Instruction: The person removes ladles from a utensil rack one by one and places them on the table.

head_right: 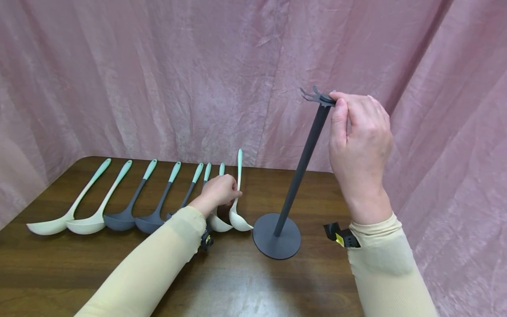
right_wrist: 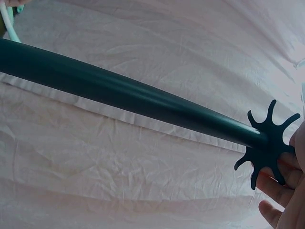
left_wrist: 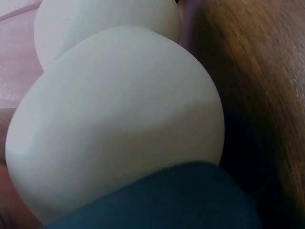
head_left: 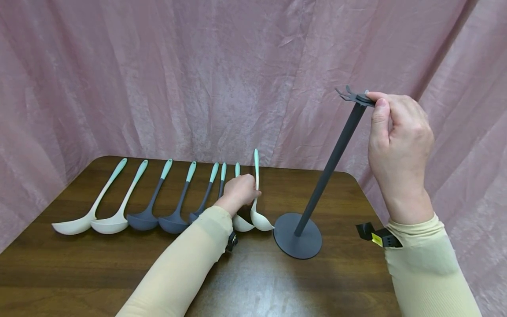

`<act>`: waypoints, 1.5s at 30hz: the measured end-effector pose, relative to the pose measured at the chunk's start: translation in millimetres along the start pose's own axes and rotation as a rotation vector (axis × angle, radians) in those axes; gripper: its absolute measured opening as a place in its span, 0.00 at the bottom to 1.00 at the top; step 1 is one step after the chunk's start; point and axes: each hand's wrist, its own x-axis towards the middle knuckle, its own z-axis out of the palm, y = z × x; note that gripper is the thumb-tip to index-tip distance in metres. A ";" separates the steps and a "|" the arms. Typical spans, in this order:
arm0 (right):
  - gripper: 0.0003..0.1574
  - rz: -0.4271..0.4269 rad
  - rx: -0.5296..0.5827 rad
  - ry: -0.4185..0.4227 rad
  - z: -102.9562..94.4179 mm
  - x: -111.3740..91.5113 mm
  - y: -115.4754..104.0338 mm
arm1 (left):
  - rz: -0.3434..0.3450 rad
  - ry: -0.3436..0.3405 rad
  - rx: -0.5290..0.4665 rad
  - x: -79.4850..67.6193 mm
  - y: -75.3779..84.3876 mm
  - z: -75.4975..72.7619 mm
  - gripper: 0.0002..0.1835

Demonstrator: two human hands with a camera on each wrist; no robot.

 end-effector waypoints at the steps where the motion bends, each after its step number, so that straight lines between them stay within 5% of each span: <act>1: 0.24 0.002 -0.003 0.000 0.0 0.0 -0.3 | 0.000 -0.001 0.006 0.0 -0.3 0.1 0.24; 45: 0.24 0.056 -0.014 -0.014 1.2 -2.2 -5.3 | -0.029 -0.062 0.102 2.8 -1.6 12.7 0.22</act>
